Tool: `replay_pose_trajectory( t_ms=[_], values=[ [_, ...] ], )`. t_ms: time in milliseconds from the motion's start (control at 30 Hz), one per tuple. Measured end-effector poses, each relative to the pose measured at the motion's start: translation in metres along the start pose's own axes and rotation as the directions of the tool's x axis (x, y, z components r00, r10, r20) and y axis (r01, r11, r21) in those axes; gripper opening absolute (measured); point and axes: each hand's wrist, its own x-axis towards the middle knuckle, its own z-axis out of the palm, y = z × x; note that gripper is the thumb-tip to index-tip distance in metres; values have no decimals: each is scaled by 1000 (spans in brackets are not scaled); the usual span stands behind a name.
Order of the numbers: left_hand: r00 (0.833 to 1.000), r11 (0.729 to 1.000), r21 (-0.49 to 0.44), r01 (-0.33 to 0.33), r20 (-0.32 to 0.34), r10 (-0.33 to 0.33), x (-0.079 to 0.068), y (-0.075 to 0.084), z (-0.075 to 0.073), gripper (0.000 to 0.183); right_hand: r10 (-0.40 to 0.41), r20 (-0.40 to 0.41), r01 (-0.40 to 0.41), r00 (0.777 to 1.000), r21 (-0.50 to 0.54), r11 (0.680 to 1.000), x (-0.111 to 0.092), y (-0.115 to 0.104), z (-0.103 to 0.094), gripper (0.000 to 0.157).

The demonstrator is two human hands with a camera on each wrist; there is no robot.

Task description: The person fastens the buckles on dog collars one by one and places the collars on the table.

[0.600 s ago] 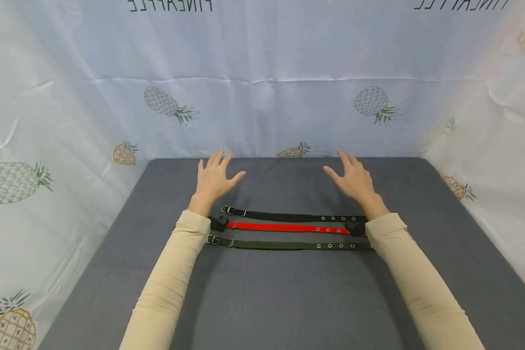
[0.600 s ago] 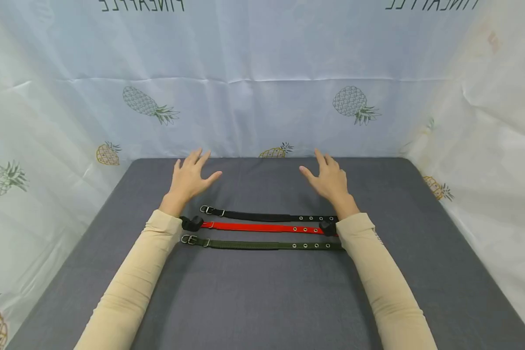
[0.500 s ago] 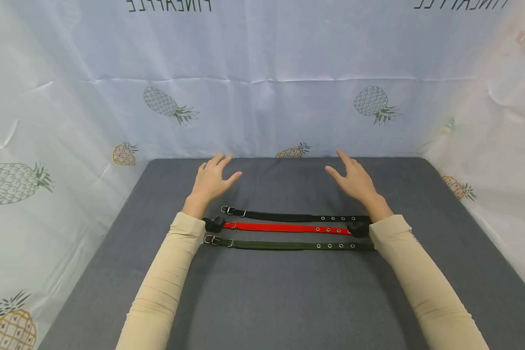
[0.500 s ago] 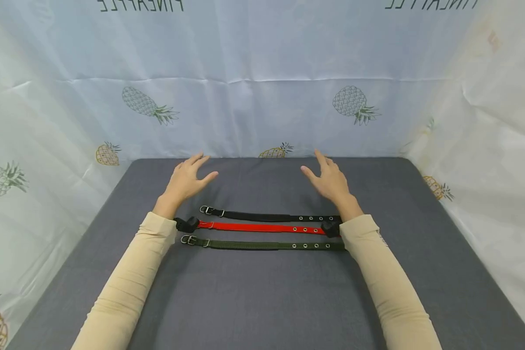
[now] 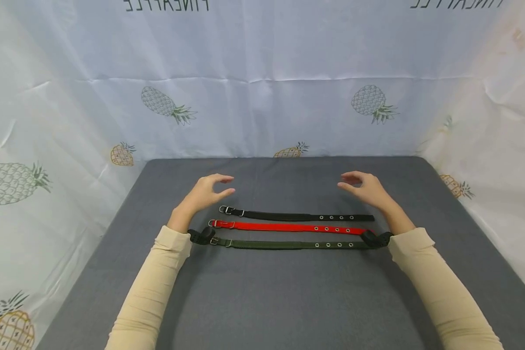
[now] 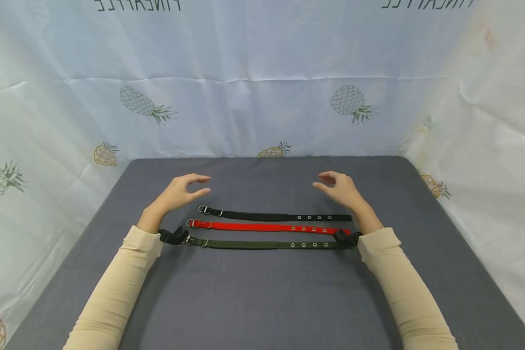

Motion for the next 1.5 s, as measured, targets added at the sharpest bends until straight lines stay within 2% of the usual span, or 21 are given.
replay_pose_trajectory(
  t_ms=[200, 333, 567, 667, 967, 1200, 1367, 1500],
  values=[
    [999, 998, -69, -6, 51, 9, -8, -5, 5, 43, 12, 84, -16, 996, 44, 999, -6, 15, 0, 52],
    [994, 992, -125, 19, 105, -6, -13, -11, 8, 46, 34, 143, -47, 989, 91, 995, -9, 26, 3, 52],
    [973, 963, -250, 99, 227, -41, -12, -25, 17, 52, 108, 210, -140, 972, 144, 980, -18, 47, 6, 54],
    [964, 958, -264, 115, 263, -43, -11, -29, 21, 52, 127, 226, -163, 966, 149, 975, -20, 56, 6, 54],
    [951, 963, -216, 159, 296, -90, -4, -40, 32, 45, 129, 250, -158, 960, 102, 982, -23, 77, 2, 50],
    [948, 965, -186, 187, 291, -127, -1, -45, 36, 40, 124, 288, -164, 950, 119, 979, -22, 88, 2, 50],
    [956, 975, -130, 180, 256, -142, 1, -44, 39, 35, 107, 296, -146, 949, 112, 983, -22, 92, 1, 50],
    [964, 985, -69, 156, 229, -136, 5, -43, 41, 30, 71, 287, -96, 955, 75, 993, -20, 91, 0, 45]
  ],
)
